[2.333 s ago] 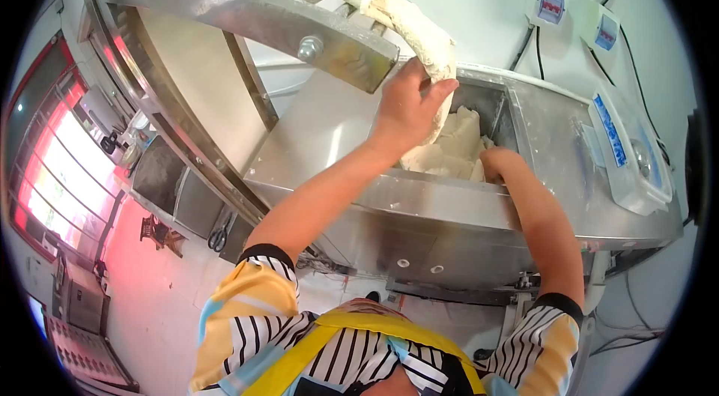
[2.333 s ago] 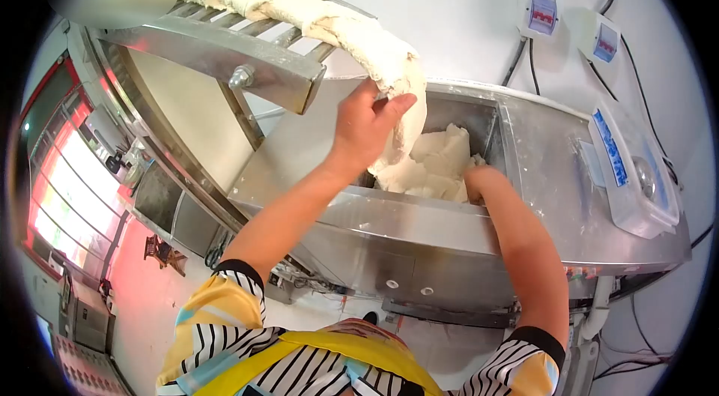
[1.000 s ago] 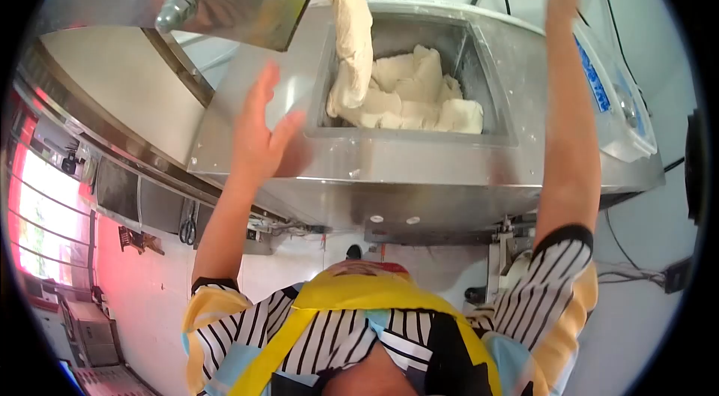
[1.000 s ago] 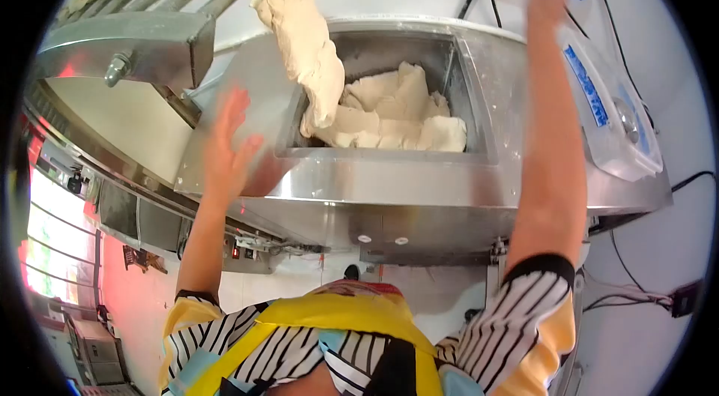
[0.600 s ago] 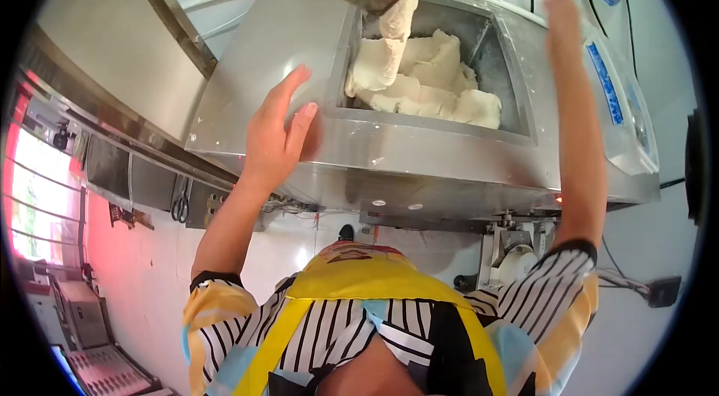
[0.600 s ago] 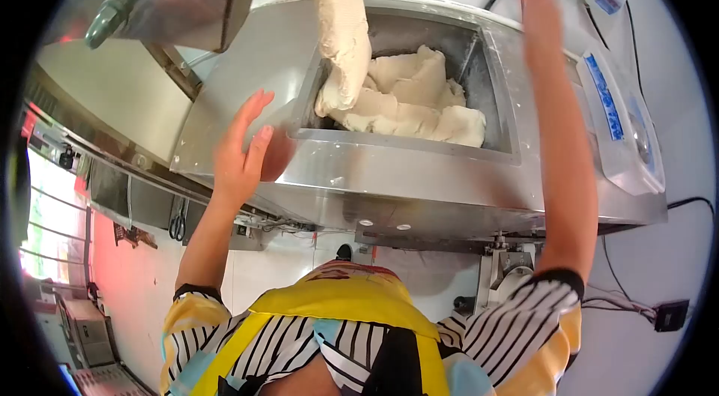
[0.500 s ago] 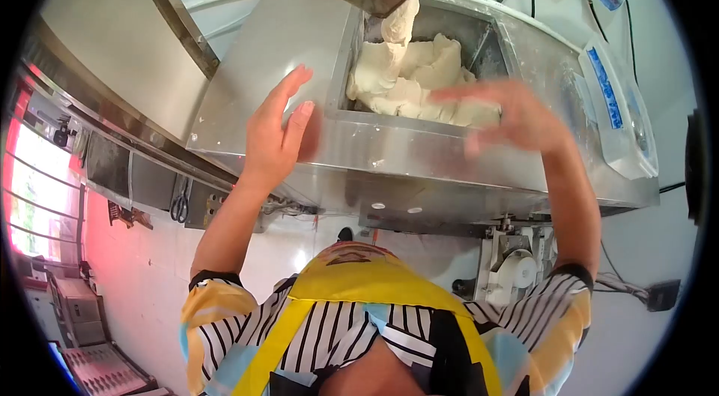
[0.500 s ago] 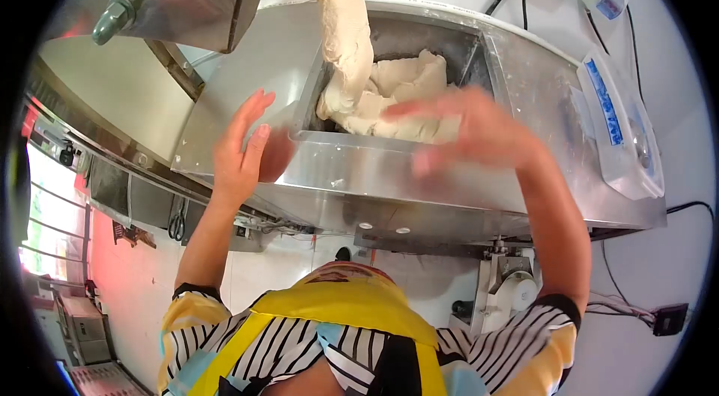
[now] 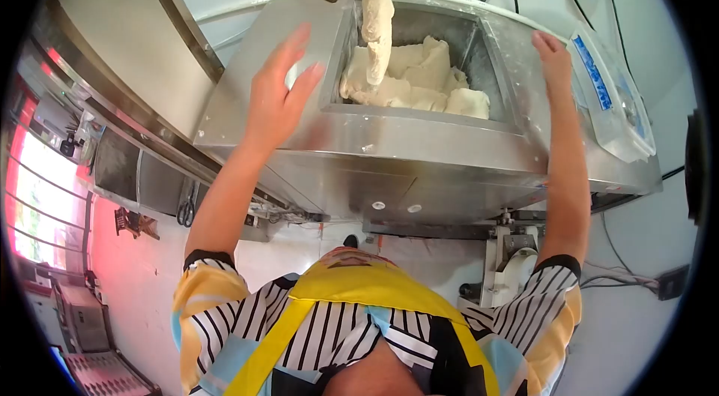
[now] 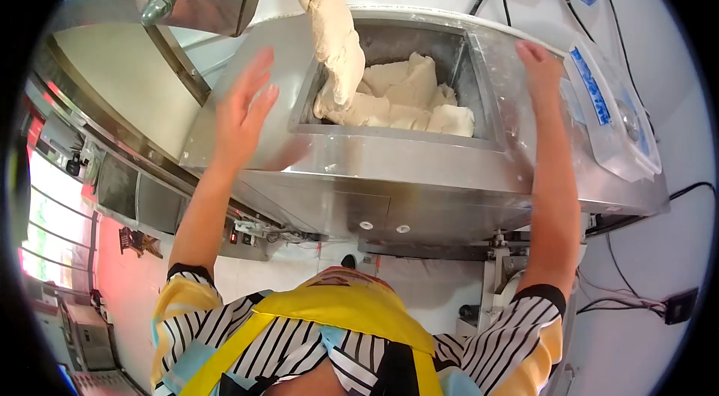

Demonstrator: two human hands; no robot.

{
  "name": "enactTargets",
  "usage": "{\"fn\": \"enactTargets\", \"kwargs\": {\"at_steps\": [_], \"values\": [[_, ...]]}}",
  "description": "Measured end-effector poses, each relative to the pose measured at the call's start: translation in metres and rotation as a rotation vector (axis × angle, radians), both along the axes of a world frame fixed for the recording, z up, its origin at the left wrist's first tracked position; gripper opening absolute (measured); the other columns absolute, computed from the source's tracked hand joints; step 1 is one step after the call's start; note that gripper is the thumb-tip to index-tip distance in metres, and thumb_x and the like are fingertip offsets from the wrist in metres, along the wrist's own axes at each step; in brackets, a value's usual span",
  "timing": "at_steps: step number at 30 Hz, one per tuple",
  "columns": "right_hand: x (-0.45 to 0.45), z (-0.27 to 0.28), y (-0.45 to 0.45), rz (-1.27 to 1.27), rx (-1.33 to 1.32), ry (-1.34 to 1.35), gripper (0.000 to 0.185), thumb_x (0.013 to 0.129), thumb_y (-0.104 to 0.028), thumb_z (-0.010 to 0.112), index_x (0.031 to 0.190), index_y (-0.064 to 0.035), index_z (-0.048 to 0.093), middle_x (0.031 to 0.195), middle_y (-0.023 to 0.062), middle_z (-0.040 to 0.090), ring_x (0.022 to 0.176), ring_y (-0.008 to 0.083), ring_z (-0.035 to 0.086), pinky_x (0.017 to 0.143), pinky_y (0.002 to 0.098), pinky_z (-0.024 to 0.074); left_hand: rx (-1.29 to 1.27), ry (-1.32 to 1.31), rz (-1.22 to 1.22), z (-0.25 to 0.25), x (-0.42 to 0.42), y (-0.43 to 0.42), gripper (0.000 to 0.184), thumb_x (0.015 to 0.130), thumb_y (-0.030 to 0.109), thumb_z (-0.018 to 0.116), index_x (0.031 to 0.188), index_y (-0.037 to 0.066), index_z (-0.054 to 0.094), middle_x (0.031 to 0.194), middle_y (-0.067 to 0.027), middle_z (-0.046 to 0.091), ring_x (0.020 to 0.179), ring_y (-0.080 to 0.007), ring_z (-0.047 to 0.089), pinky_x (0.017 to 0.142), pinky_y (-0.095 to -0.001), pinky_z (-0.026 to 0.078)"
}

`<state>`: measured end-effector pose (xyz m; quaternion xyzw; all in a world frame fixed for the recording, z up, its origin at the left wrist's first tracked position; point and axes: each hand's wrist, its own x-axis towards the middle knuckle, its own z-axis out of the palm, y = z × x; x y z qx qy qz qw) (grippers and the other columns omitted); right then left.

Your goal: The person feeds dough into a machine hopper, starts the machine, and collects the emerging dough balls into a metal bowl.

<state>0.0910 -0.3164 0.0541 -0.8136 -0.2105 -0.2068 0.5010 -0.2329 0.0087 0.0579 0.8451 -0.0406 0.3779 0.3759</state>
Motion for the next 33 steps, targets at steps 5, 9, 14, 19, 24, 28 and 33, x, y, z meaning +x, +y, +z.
{"fn": "enactTargets", "kwargs": {"at_steps": [5, 9, 14, 19, 24, 28, 33], "values": [[0.002, -0.025, 0.003, -0.09, -0.224, -0.128, 0.04, 0.074, -0.037, 0.061, 0.098, -0.0049, 0.062, 0.088, 0.0145, 0.063, 0.082, 0.0243, 0.061, 0.075, 0.0325, 0.0447, -0.216, -0.272, -0.14, 0.042, 0.054, -0.039, 0.045, 0.087, 0.017, 0.048, 0.127, 0.0, 0.035, 0.12, -0.0101, 0.049, 0.109, -0.0192, 0.046, 0.093, -0.029, 0.034], [0.002, -0.032, -0.005, -0.081, -0.337, -0.079, 0.04, 0.074, -0.037, 0.06, 0.098, -0.0041, 0.062, 0.089, 0.0158, 0.063, 0.084, 0.027, 0.06, 0.075, 0.0341, 0.0447, -0.295, -0.188, -0.018, 0.054, 0.081, -0.077, 0.045, 0.088, 0.029, 0.046, 0.124, 0.004, 0.036, 0.091, -0.0053, 0.056, 0.079, -0.017, 0.051, 0.072, -0.0303, 0.041], [-0.006, -0.03, 0.004, -0.028, -0.299, -0.039, 0.042, 0.074, -0.037, 0.061, 0.098, -0.003, 0.062, 0.088, 0.0169, 0.063, 0.084, 0.0274, 0.06, 0.075, 0.0336, 0.0444, -0.16, -0.25, 0.038, 0.031, 0.122, -0.112, 0.025, 0.086, 0.022, 0.046, 0.1, 0.001, 0.049, 0.08, -0.0165, 0.059, 0.072, -0.0345, 0.055, 0.067, -0.0376, 0.043], [-0.017, -0.013, 0.023, 0.137, -0.125, 0.015, 0.046, 0.076, -0.037, 0.06, 0.102, 0.0, 0.059, 0.095, 0.0156, 0.062, 0.091, 0.0232, 0.058, 0.082, 0.031, 0.0416, -0.23, -0.049, 0.006, 0.02, 0.105, -0.072, 0.03, 0.082, 0.029, 0.057, 0.098, 0.003, 0.057, 0.08, -0.006, 0.059, 0.071, -0.014, 0.055, 0.065, -0.0272, 0.044], [-0.079, 0.05, 0.08, 0.558, 0.164, -0.015, 0.054, 0.077, -0.037, 0.059, 0.114, 0.0016, 0.051, 0.116, 0.013, 0.053, 0.104, 0.0179, 0.051, 0.088, 0.029, 0.0383, -0.097, -0.11, 0.028, 0.019, 0.099, -0.054, 0.029, 0.081, 0.023, 0.059, 0.1, 0.001, 0.056, 0.1, -0.0085, 0.053, 0.08, -0.0177, 0.059, 0.07, -0.0277, 0.046], [-0.149, 0.099, 0.133, 0.923, 0.031, -0.033, 0.09, 0.07, -0.03, 0.068, 0.136, -0.0069, 0.012, 0.139, 0.0155, 0.023, 0.125, 0.0419, 0.023, 0.103, 0.0413, 0.0223, -0.113, -0.037, -0.078, 0.021, 0.104, -0.072, 0.028, 0.079, 0.017, 0.06, 0.101, 0.0, 0.055, 0.1, -0.0079, 0.054, 0.084, -0.0181, 0.058, 0.074, -0.0294, 0.046], [-0.168, 0.099, 0.149, 0.642, -0.119, -0.27, 0.078, 0.062, -0.011, 0.065, 0.13, -0.0025, 0.029, 0.122, 0.0201, 0.045, 0.114, 0.0288, 0.043, 0.096, 0.0335, 0.032, -0.284, 0.177, -0.478, 0.017, 0.097, -0.047, 0.027, 0.08, 0.009, 0.057, 0.105, -0.002, 0.053, 0.101, -0.0093, 0.057, 0.093, -0.018, 0.056, 0.084, -0.0298, 0.044]]}}
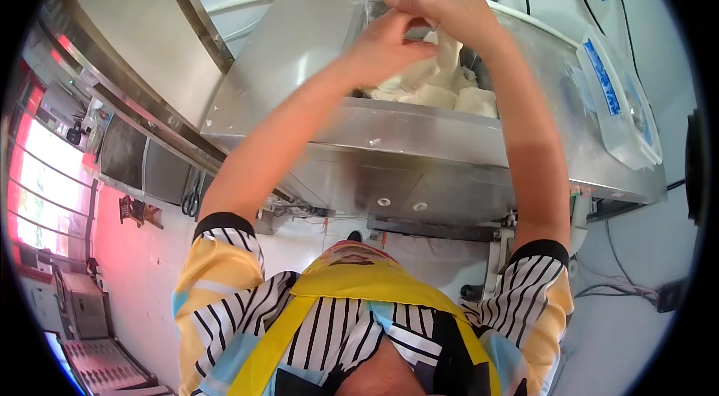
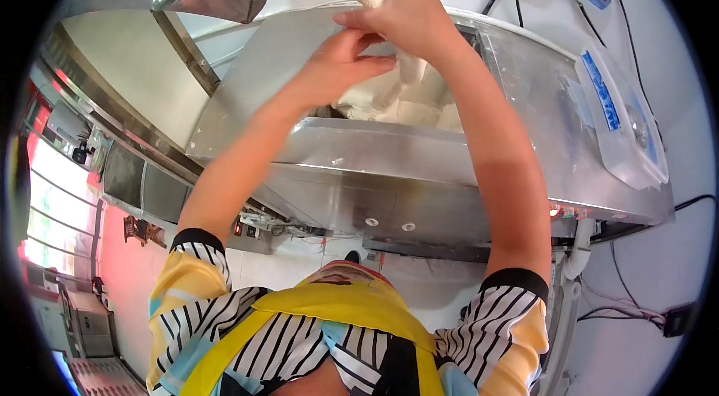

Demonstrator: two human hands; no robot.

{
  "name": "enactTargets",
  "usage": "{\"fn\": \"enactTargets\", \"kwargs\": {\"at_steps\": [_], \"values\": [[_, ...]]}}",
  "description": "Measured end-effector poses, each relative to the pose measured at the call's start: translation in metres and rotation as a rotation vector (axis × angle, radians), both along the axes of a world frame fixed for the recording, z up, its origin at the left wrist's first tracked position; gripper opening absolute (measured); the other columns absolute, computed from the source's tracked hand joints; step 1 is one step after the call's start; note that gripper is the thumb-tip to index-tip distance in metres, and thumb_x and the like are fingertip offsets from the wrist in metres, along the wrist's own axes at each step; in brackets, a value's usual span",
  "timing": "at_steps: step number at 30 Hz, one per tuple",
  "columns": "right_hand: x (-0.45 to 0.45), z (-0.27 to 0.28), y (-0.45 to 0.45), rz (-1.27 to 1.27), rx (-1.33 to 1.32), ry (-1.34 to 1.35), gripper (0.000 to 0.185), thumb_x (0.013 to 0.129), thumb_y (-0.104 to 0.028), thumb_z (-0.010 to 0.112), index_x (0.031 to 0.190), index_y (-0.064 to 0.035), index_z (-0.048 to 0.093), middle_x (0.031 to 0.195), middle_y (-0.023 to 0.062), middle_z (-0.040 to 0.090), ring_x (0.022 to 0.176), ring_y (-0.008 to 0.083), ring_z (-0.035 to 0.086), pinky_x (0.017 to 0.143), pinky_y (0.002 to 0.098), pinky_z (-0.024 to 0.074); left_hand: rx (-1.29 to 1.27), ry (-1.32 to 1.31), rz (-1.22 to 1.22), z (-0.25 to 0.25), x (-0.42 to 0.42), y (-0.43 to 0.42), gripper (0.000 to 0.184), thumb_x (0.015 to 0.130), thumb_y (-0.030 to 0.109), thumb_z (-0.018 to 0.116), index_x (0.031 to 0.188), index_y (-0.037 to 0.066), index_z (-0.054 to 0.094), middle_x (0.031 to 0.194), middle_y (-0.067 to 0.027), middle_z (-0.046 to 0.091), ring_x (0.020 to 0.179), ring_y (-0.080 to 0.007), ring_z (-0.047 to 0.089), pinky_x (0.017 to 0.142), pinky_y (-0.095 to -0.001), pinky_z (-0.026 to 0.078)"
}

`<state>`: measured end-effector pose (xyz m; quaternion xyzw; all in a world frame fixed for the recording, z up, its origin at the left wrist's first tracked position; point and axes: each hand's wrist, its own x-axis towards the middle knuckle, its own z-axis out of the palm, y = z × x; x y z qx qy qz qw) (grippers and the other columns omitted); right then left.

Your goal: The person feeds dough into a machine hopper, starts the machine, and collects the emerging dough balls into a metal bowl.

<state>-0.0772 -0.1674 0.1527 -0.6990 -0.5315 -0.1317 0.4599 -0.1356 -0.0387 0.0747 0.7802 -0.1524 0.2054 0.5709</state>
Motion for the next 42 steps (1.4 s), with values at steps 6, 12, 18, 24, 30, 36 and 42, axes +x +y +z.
{"fn": "enactTargets", "kwargs": {"at_steps": [6, 12, 18, 24, 30, 36, 42], "values": [[0.009, 0.009, -0.033, -0.152, 0.1, -0.215, 0.058, 0.062, -0.004, 0.06, 0.118, -0.0016, 0.047, 0.117, 0.0178, 0.049, 0.108, 0.0289, 0.047, 0.092, 0.0332, 0.0357, 0.387, 0.194, 0.203, -0.013, 0.025, 0.093, 0.03, 0.08, 0.001, 0.048, 0.11, -0.001, 0.053, 0.104, -0.0096, 0.058, 0.1, -0.0202, 0.054, 0.09, -0.0323, 0.041], [0.023, 0.005, -0.041, -0.323, 0.085, -0.476, 0.059, 0.059, -0.001, 0.059, 0.117, -0.0036, 0.049, 0.096, 0.0165, 0.054, 0.089, 0.0323, 0.051, 0.082, 0.0349, 0.0406, 1.597, 0.4, 0.216, -0.058, 0.078, 0.088, 0.041, 0.076, 0.005, 0.049, 0.117, 0.004, 0.047, 0.123, -0.0107, 0.046, 0.116, -0.0262, 0.041, 0.096, -0.0339, 0.035], [0.05, -0.013, -0.043, -0.225, 0.064, -0.422, 0.053, 0.064, -0.006, 0.062, 0.116, -0.0105, 0.051, 0.086, 0.01, 0.054, 0.079, 0.0256, 0.053, 0.072, 0.0328, 0.0429, 1.465, 0.624, -0.343, -0.081, 0.136, 0.081, 0.062, 0.069, 0.011, 0.061, 0.127, 0.005, 0.038, 0.127, -0.0124, 0.042, 0.122, -0.0226, 0.034, 0.1, -0.0329, 0.028], [0.062, -0.023, -0.043, -0.135, 0.1, -0.317, 0.067, 0.055, 0.002, 0.061, 0.117, -0.0201, 0.052, 0.08, 0.0085, 0.05, 0.073, 0.025, 0.049, 0.066, 0.0327, 0.0416, 0.429, 0.892, -0.688, -0.06, 0.12, 0.051, 0.062, 0.069, 0.02, 0.068, 0.122, 0.001, 0.041, 0.11, -0.0067, 0.051, 0.103, -0.0144, 0.046, 0.091, -0.0263, 0.034], [0.079, -0.028, -0.042, -0.208, 0.093, -0.39, 0.066, 0.054, 0.001, 0.062, 0.115, -0.0208, 0.054, 0.076, 0.0077, 0.049, 0.07, 0.0243, 0.049, 0.063, 0.033, 0.0409, 0.605, 0.792, -0.447, -0.051, 0.111, 0.021, 0.061, 0.068, 0.035, 0.067, 0.115, 0.001, 0.048, 0.106, -0.0089, 0.053, 0.103, -0.0174, 0.047, 0.089, -0.0279, 0.036], [0.081, -0.019, -0.061, -0.267, 0.212, -0.631, 0.061, 0.055, 0.0, 0.063, 0.111, -0.0225, 0.058, 0.07, 0.0059, 0.047, 0.063, 0.0236, 0.048, 0.056, 0.0324, 0.0392, 0.8, 0.35, -0.059, 0.022, 0.127, 0.078, 0.056, 0.07, 0.033, 0.068, 0.114, 0.003, 0.051, 0.105, -0.0112, 0.057, 0.1, -0.0211, 0.053, 0.085, -0.0328, 0.042], [0.102, -0.032, -0.046, -0.286, 0.01, -0.707, 0.059, 0.06, -0.001, 0.064, 0.114, -0.0229, 0.055, 0.071, 0.0045, 0.049, 0.068, 0.0224, 0.049, 0.057, 0.0328, 0.0385, 1.126, 0.563, 0.279, -0.071, 0.191, 0.076, 0.08, 0.073, 0.047, 0.061, 0.133, 0.009, 0.025, 0.125, -0.0206, 0.041, 0.113, -0.0322, 0.043, 0.093, -0.0392, 0.036]]}}
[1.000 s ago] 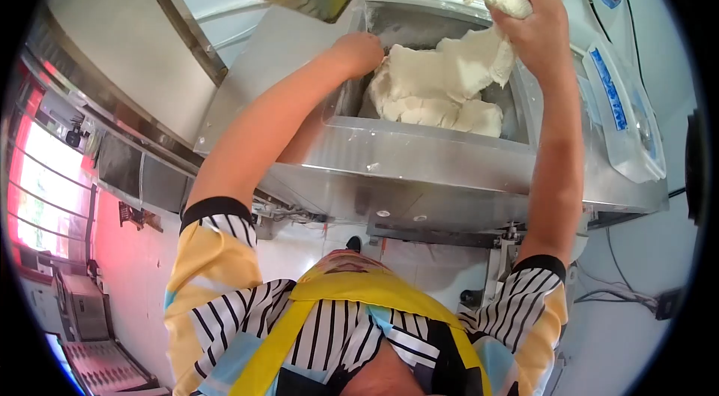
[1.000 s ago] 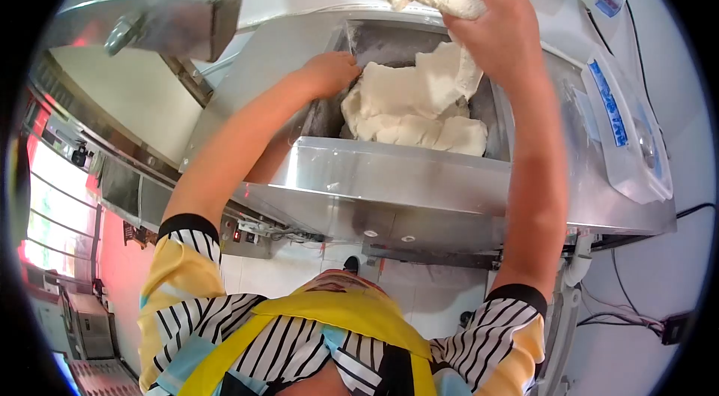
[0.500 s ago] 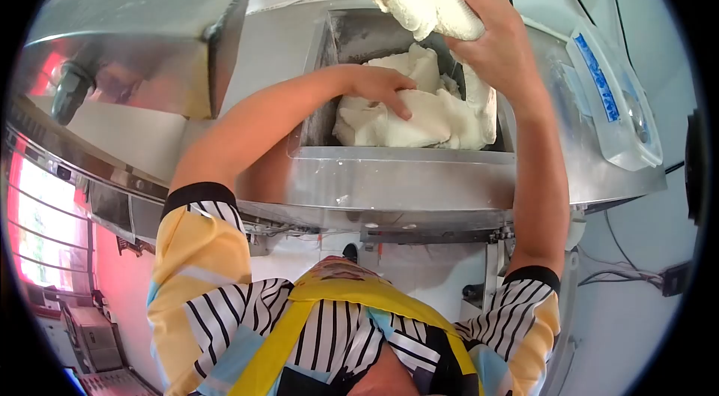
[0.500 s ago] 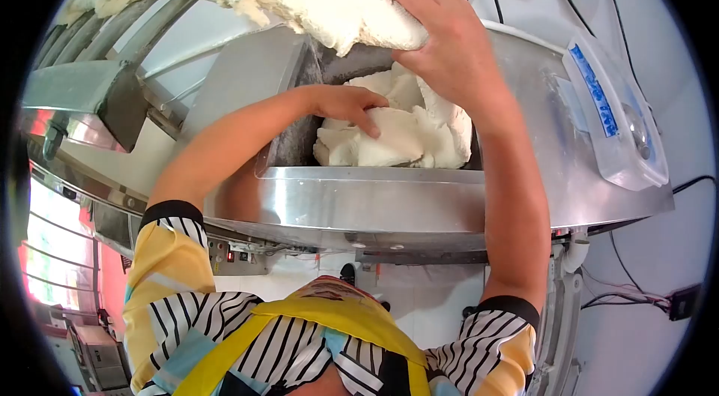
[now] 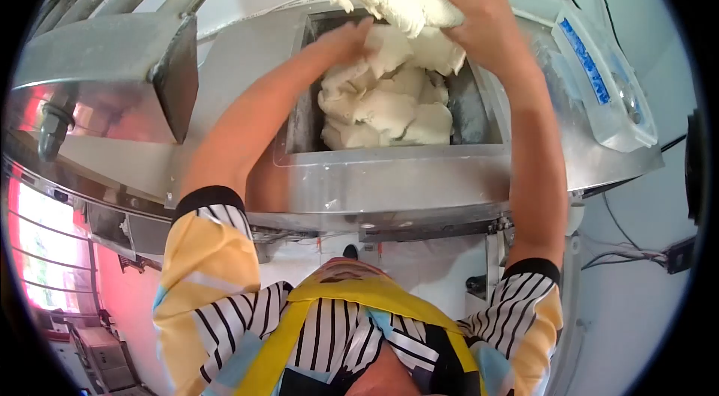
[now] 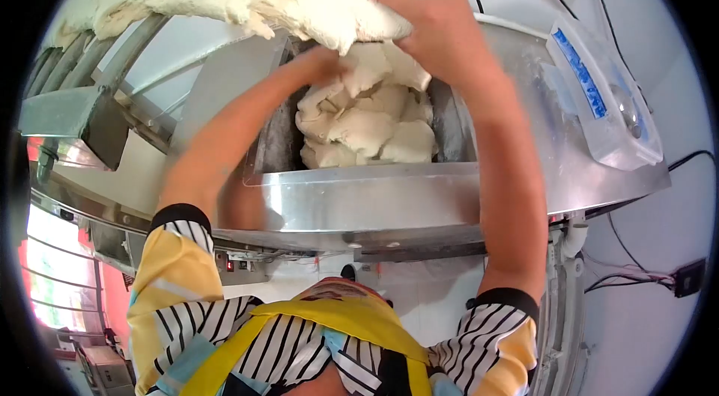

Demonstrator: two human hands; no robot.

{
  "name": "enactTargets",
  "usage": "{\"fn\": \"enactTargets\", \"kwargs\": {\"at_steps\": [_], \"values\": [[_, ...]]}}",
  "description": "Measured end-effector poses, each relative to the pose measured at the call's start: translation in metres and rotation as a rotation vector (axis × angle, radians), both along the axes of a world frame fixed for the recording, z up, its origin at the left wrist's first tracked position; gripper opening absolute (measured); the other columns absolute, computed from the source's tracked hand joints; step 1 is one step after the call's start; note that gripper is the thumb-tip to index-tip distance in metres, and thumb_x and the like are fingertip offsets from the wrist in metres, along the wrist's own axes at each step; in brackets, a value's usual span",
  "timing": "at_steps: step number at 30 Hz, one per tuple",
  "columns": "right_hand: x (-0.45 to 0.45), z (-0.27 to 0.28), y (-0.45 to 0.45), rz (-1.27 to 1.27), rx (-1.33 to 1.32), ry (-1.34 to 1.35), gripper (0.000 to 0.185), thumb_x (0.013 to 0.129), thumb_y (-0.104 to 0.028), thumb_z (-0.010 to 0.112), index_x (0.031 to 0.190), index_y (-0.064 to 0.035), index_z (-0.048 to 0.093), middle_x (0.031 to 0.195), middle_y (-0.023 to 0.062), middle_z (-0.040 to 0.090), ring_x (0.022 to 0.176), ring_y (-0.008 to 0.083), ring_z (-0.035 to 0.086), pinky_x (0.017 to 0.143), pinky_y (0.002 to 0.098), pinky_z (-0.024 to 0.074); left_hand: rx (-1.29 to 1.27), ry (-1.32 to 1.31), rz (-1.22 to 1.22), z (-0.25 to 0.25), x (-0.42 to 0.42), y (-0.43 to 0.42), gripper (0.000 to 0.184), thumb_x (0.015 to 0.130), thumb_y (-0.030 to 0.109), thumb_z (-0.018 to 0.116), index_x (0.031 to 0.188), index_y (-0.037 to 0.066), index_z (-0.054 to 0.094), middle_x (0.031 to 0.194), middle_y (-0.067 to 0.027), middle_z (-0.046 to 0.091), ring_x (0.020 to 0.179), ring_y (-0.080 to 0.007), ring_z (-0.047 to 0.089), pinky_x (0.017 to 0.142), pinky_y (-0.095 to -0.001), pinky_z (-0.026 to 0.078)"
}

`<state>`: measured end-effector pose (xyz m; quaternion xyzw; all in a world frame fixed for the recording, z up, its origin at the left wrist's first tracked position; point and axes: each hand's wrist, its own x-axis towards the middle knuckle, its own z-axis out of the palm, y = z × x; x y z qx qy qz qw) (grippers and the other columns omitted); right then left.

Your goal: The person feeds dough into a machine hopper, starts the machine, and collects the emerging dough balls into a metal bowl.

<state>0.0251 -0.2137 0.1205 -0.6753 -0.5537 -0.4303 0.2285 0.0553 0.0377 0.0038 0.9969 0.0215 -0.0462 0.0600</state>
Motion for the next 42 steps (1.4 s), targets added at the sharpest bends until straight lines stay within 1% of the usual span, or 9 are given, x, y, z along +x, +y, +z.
{"fn": "enactTargets", "kwargs": {"at_steps": [1, 3, 6, 9, 13, 17, 20, 29, 42], "values": [[0.006, -0.001, -0.001, -0.011, -0.035, -0.029, 0.06, 0.06, 0.0, 0.064, 0.115, -0.0232, 0.054, 0.072, 0.0044, 0.049, 0.069, 0.0224, 0.049, 0.058, 0.0331, 0.0386, 0.202, 0.083, -0.028, 0.003, -0.017, -0.009, 0.089, 0.073, 0.047, 0.059, 0.138, 0.012, 0.008, 0.133, -0.0217, 0.03, 0.116, -0.0376, 0.038, 0.094, -0.0456, 0.034], [0.003, -0.002, -0.002, 0.004, -0.057, 0.104, 0.065, 0.061, 0.003, 0.061, 0.119, -0.0231, 0.051, 0.074, 0.0039, 0.05, 0.073, 0.023, 0.049, 0.063, 0.0347, 0.0393, 0.148, -0.082, -0.092, 0.012, -0.035, -0.015, 0.074, 0.075, 0.043, 0.059, 0.13, 0.003, 0.03, 0.132, -0.0215, 0.032, 0.118, -0.0392, 0.035, 0.097, -0.0423, 0.032], [0.006, -0.011, 0.003, 0.131, -0.063, 0.252, 0.065, 0.062, 0.005, 0.06, 0.12, -0.0226, 0.05, 0.077, 0.0052, 0.051, 0.075, 0.0239, 0.049, 0.067, 0.0352, 0.0398, 0.11, -0.172, -0.126, -0.01, -0.044, -0.011, 0.083, 0.071, 0.042, 0.063, 0.133, 0.003, 0.024, 0.13, -0.0219, 0.034, 0.119, -0.0363, 0.035, 0.097, -0.0399, 0.032], [0.003, -0.017, 0.009, 0.164, -0.13, 0.347, 0.063, 0.063, 0.004, 0.058, 0.12, -0.0214, 0.05, 0.081, 0.007, 0.051, 0.078, 0.0247, 0.05, 0.069, 0.0341, 0.0408, 0.083, 0.198, -0.339, -0.03, -0.024, 0.0, 0.089, 0.068, 0.04, 0.067, 0.134, 0.003, 0.02, 0.129, -0.0216, 0.035, 0.119, -0.0327, 0.036, 0.096, -0.0361, 0.034], [-0.014, 0.009, -0.019, 0.088, -0.272, 0.524, 0.059, 0.065, 0.004, 0.055, 0.119, -0.0184, 0.05, 0.09, 0.0085, 0.053, 0.086, 0.0253, 0.051, 0.076, 0.0328, 0.0412, -0.092, 0.114, -0.368, 0.046, -0.054, -0.023, 0.079, 0.071, 0.033, 0.066, 0.132, 0.004, 0.025, 0.129, -0.018, 0.038, 0.117, -0.0298, 0.04, 0.094, -0.0333, 0.036], [0.001, -0.02, -0.02, 0.19, -0.259, 0.469, 0.066, 0.064, 0.004, 0.054, 0.126, -0.0141, 0.042, 0.112, 0.0103, 0.052, 0.102, 0.0255, 0.048, 0.09, 0.0332, 0.0374, 0.288, -0.08, -0.541, -0.037, -0.071, -0.041, 0.073, 0.075, 0.045, 0.059, 0.132, 0.01, 0.03, 0.137, -0.0139, 0.027, 0.125, -0.0279, 0.028, 0.102, -0.038, 0.024], [-0.013, -0.042, 0.001, 0.272, -0.411, 0.732, 0.07, 0.066, -0.002, 0.057, 0.13, -0.018, 0.035, 0.112, 0.0095, 0.052, 0.104, 0.0261, 0.047, 0.092, 0.0346, 0.0357, -0.205, 0.357, -0.395, 0.029, -0.065, -0.041, 0.069, 0.073, 0.044, 0.062, 0.13, 0.015, 0.037, 0.127, -0.0124, 0.042, 0.117, -0.0259, 0.04, 0.097, -0.0349, 0.032], [-0.014, -0.049, -0.006, 0.456, -0.442, 1.083, 0.078, 0.064, -0.01, 0.062, 0.134, -0.0176, 0.028, 0.129, 0.009, 0.04, 0.118, 0.0224, 0.037, 0.099, 0.0341, 0.0286, -1.266, -0.335, -0.502, 0.127, -0.207, -0.005, 0.068, 0.078, 0.011, 0.061, 0.133, 0.003, 0.023, 0.124, -0.0104, 0.043, 0.117, -0.0224, 0.04, 0.095, -0.0346, 0.036], [0.061, -0.104, -0.005, -0.048, -0.86, 0.92, 0.066, 0.068, -0.032, 0.062, 0.125, -0.0051, 0.042, 0.122, 0.0168, 0.046, 0.113, 0.0287, 0.043, 0.093, 0.0343, 0.0346, -0.587, -0.83, 0.071, 0.129, -0.203, -0.07, 0.044, 0.077, 0.029, 0.062, 0.104, -0.003, 0.048, 0.082, -0.0086, 0.062, 0.069, -0.0162, 0.061, 0.062, -0.0273, 0.05]]}}
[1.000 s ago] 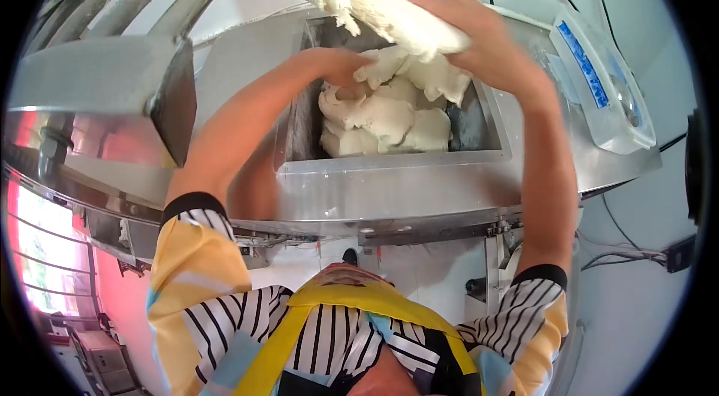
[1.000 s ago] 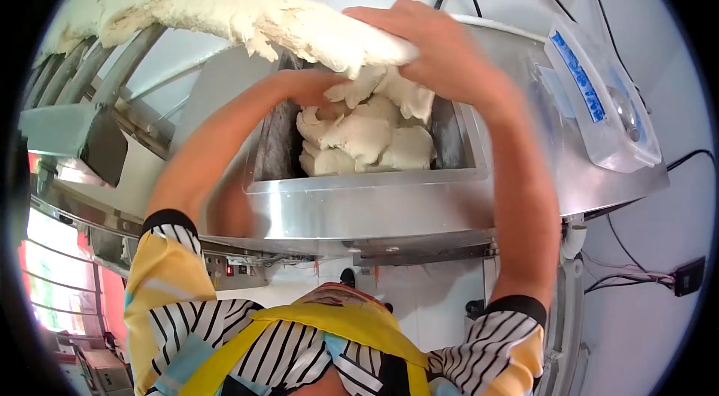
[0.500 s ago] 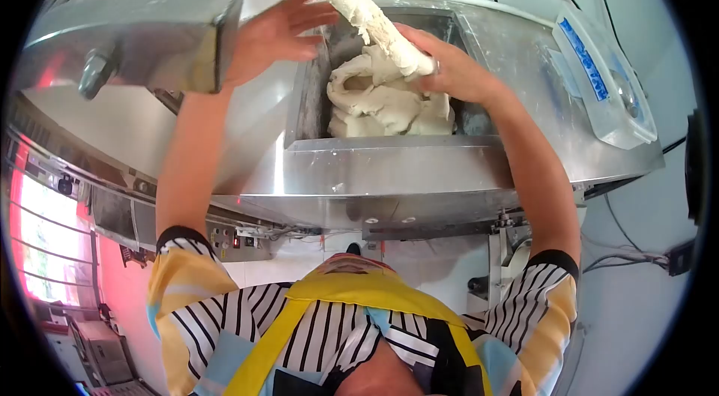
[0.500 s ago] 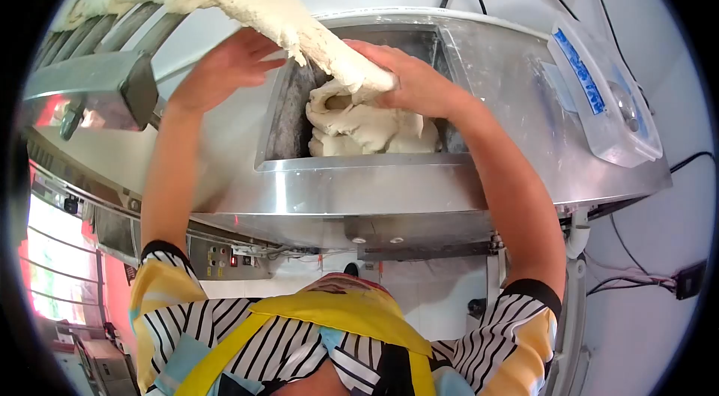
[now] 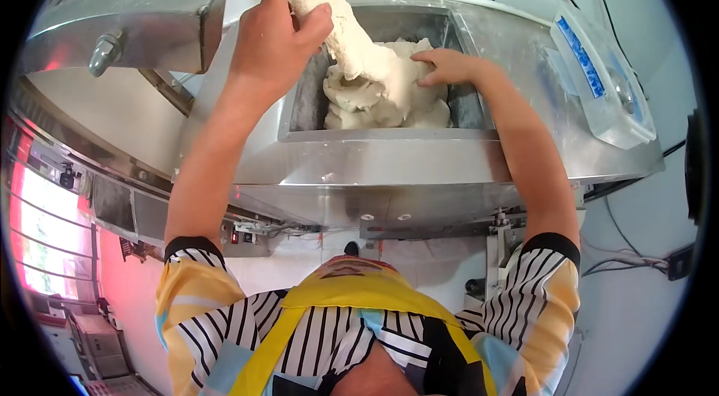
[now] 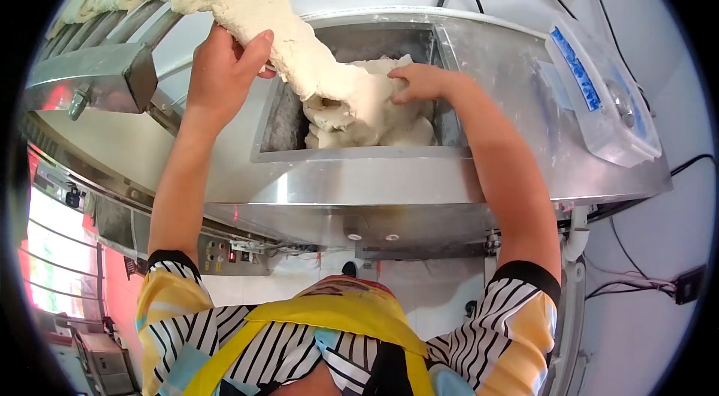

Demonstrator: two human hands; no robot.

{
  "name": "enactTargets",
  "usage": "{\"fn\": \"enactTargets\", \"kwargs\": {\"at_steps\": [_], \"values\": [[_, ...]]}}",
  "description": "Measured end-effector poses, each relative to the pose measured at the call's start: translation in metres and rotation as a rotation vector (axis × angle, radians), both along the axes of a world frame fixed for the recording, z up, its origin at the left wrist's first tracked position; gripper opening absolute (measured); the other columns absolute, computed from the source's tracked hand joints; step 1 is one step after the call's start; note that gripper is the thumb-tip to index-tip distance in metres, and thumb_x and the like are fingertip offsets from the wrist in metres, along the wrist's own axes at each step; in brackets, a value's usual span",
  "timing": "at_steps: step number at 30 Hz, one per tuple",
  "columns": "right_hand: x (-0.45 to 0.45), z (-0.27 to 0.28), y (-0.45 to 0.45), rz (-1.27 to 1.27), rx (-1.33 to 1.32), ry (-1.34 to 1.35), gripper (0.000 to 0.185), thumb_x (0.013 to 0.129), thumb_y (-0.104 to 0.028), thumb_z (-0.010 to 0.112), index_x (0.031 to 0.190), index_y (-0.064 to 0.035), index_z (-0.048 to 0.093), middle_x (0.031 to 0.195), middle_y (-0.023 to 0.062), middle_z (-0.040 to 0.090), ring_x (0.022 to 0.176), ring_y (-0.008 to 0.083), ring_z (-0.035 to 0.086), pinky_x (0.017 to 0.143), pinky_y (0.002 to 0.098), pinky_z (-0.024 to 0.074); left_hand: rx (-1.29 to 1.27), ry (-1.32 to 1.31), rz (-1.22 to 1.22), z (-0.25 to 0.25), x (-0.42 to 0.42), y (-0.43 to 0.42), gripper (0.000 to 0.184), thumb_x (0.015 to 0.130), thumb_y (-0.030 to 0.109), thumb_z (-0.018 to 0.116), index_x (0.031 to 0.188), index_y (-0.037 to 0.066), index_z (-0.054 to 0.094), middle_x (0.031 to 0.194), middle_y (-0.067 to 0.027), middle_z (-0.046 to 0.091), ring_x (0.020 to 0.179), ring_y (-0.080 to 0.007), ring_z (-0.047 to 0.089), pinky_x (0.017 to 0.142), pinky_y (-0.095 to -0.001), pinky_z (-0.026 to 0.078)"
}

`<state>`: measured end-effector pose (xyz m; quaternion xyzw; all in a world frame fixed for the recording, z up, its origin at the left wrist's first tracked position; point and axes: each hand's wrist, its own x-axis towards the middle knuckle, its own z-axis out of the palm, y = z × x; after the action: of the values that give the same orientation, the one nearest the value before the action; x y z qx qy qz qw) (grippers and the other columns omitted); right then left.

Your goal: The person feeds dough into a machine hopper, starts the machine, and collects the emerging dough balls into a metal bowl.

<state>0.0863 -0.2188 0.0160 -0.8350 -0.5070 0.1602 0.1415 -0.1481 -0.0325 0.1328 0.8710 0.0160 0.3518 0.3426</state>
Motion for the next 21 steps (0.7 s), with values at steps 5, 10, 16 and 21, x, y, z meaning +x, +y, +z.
{"fn": "enactTargets", "kwargs": {"at_steps": [5, 10, 16, 21], "values": [[0.001, -0.005, 0.006, -0.034, -0.029, 0.003, 0.071, 0.067, -0.049, 0.06, 0.121, -0.0049, 0.046, 0.117, 0.0166, 0.051, 0.109, 0.0293, 0.047, 0.092, 0.0349, 0.0349, -0.071, 0.046, -0.076, 0.027, -0.003, 0.004, 0.032, 0.08, 0.025, 0.059, 0.096, -0.002, 0.054, 0.083, -0.0062, 0.06, 0.069, -0.011, 0.059, 0.054, -0.0235, 0.05], [-0.013, 0.004, 0.01, -0.038, -0.151, -0.055, 0.053, 0.069, -0.046, 0.06, 0.103, -0.0056, 0.059, 0.104, 0.014, 0.057, 0.098, 0.0294, 0.052, 0.088, 0.0339, 0.0359, -0.035, 0.027, -0.036, 0.022, -0.001, 0.002, 0.031, 0.077, 0.026, 0.058, 0.087, -0.004, 0.058, 0.074, -0.0092, 0.061, 0.065, -0.0155, 0.059, 0.058, -0.0273, 0.048], [-0.022, 0.023, 0.009, -0.106, -0.504, -0.319, 0.042, 0.067, -0.037, 0.066, 0.099, -0.0093, 0.062, 0.095, 0.0117, 0.061, 0.099, 0.0287, 0.053, 0.092, 0.0464, 0.0272, 0.004, 0.088, -0.008, -0.001, -0.002, -0.023, 0.034, 0.075, 0.025, 0.054, 0.073, -0.009, 0.053, 0.059, -0.0186, 0.054, 0.055, -0.0245, 0.053, 0.06, -0.0342, 0.044], [-0.022, -0.001, 0.017, -0.177, -0.564, -0.35, 0.043, 0.065, -0.031, 0.07, 0.103, -0.0123, 0.061, 0.098, 0.0108, 0.061, 0.098, 0.0287, 0.054, 0.093, 0.0469, 0.0269, -0.206, 0.362, -0.502, -0.017, -0.006, 0.033, 0.035, 0.076, 0.024, 0.06, 0.095, -0.005, 0.055, 0.086, -0.0125, 0.061, 0.076, -0.0165, 0.055, 0.07, -0.0269, 0.044]]}}
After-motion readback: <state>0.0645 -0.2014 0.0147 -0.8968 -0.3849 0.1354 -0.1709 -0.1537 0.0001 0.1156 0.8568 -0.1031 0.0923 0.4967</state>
